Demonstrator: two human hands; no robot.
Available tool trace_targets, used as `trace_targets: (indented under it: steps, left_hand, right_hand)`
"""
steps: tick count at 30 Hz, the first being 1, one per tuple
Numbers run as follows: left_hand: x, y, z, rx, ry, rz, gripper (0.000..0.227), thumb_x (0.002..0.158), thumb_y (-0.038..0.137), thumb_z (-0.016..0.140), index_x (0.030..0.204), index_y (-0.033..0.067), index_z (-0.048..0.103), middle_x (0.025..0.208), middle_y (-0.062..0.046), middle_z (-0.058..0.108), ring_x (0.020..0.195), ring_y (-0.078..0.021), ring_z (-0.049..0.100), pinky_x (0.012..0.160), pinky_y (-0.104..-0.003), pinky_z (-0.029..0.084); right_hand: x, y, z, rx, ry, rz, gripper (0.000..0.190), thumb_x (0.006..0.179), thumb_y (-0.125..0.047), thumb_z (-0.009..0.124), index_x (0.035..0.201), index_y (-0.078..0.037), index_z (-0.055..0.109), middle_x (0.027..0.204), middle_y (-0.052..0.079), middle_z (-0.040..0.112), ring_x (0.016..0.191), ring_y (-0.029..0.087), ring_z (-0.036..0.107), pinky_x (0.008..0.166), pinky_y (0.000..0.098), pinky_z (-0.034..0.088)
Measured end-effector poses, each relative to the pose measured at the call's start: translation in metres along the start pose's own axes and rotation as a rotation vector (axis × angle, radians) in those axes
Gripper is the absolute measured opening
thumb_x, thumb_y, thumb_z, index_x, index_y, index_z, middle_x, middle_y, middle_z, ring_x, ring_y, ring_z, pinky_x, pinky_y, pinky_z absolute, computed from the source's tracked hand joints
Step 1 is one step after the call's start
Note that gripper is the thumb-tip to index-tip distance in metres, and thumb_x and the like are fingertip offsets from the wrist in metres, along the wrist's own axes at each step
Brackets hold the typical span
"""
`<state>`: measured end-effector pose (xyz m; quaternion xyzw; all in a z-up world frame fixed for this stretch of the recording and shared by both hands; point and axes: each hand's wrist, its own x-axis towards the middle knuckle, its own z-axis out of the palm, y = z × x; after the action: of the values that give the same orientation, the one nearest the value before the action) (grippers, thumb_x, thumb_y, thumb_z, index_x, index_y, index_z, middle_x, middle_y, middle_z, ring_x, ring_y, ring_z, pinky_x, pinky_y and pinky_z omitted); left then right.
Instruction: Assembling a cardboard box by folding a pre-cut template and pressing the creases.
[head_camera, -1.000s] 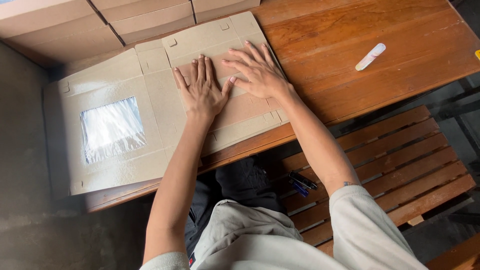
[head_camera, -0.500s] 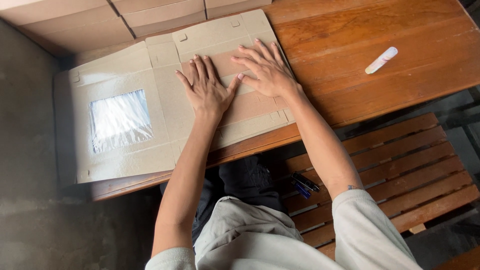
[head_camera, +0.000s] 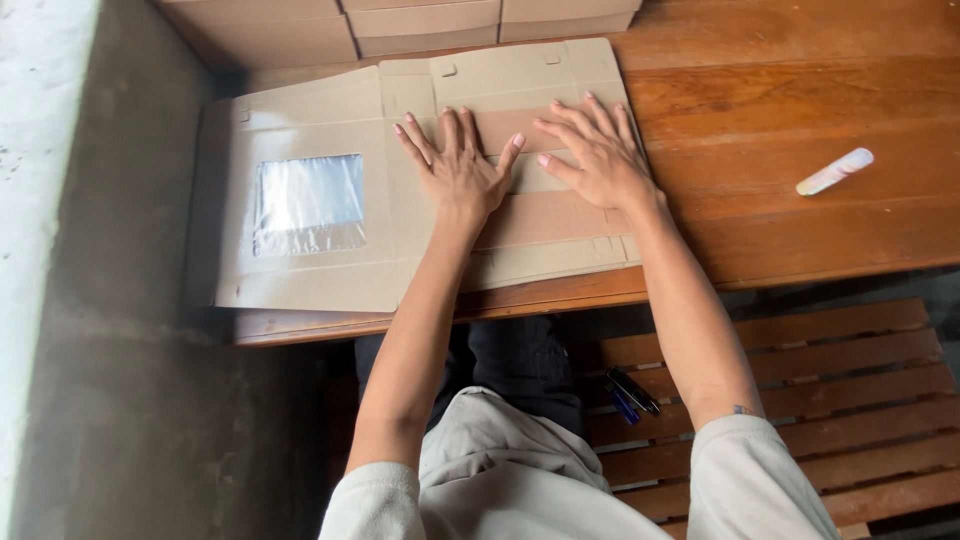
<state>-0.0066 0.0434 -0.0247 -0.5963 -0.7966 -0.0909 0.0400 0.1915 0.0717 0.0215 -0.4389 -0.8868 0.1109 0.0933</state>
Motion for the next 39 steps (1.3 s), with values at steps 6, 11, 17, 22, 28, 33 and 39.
trace_targets:
  steps: [6,11,17,22,28,33,39]
  left_hand:
    - [-0.001,-0.008,-0.009,-0.042,-0.119,-0.063,0.114,0.081,0.091,-0.004,0.164,0.0137,0.01,0.171,0.001,0.016,0.151,-0.0581,-0.008,0.115,-0.067,-0.023]
    - [-0.001,-0.004,-0.026,-0.16,-0.172,-0.099,0.114,0.08,0.088,-0.002,0.163,0.0092,0.007,0.17,-0.004,0.021,0.151,-0.0595,-0.006,0.116,-0.066,-0.02]
    - [-0.009,0.019,-0.043,-0.101,-0.15,0.162,0.103,0.085,0.081,-0.004,0.166,0.0182,0.004,0.17,-0.015,-0.006,0.155,-0.0502,0.0,0.117,-0.074,-0.007]
    - [-0.02,0.037,-0.022,-0.147,-0.233,0.309,0.09,0.093,0.072,0.003,0.165,0.0183,0.006,0.173,-0.009,0.002,0.157,-0.0409,-0.003,0.115,-0.075,-0.01]
    - [-0.019,0.037,-0.019,-0.176,-0.23,0.305,0.074,0.1,0.055,0.006,0.164,0.0184,0.015,0.172,-0.006,0.002,0.158,-0.032,-0.004,0.117,-0.075,-0.006]
    - [-0.015,0.038,-0.008,-0.126,-0.189,0.296,0.071,0.1,0.05,0.013,0.163,0.0185,0.021,0.172,-0.004,0.011,0.158,-0.031,0.008,0.116,-0.076,0.0]
    - [-0.005,0.04,0.009,-0.04,-0.028,0.356,0.06,0.095,0.05,0.03,0.141,0.0165,0.046,0.159,-0.016,0.036,0.145,-0.0397,0.03,0.112,-0.074,0.021]
  right_hand:
    - [0.0,0.001,0.001,-0.006,0.007,0.007,0.062,0.101,-0.06,0.037,0.155,-0.028,0.044,0.168,0.004,0.03,0.156,0.036,0.009,0.121,0.0634,-0.002]
    - [0.0,0.0,0.0,0.004,-0.005,0.028,0.062,0.101,-0.059,0.037,0.155,-0.03,0.043,0.168,0.003,0.029,0.156,0.036,0.009,0.121,0.0619,-0.002]
    - [0.003,0.013,0.01,0.007,0.004,-0.005,0.083,0.092,-0.079,0.011,0.155,-0.034,0.042,0.168,0.004,0.028,0.156,0.037,0.008,0.12,0.0653,-0.004]
    - [0.002,0.019,0.015,-0.029,0.043,-0.021,0.051,0.106,-0.035,0.038,0.157,-0.031,0.041,0.168,0.001,0.029,0.157,0.036,0.01,0.122,0.0628,-0.001]
    - [0.004,0.012,0.013,-0.039,0.043,0.031,0.06,0.107,-0.049,0.025,0.161,-0.021,0.03,0.169,0.002,0.028,0.157,0.035,0.011,0.122,0.0617,-0.001]
    - [0.006,0.002,0.004,-0.1,-0.036,0.054,0.067,0.107,-0.049,0.025,0.163,-0.012,0.023,0.17,0.004,0.019,0.157,0.035,0.01,0.124,0.0584,0.0]
    - [0.013,-0.003,0.002,-0.024,-0.07,0.141,0.061,0.105,-0.044,0.026,0.158,-0.015,0.035,0.167,0.004,0.03,0.155,0.036,0.016,0.122,0.0648,0.002]
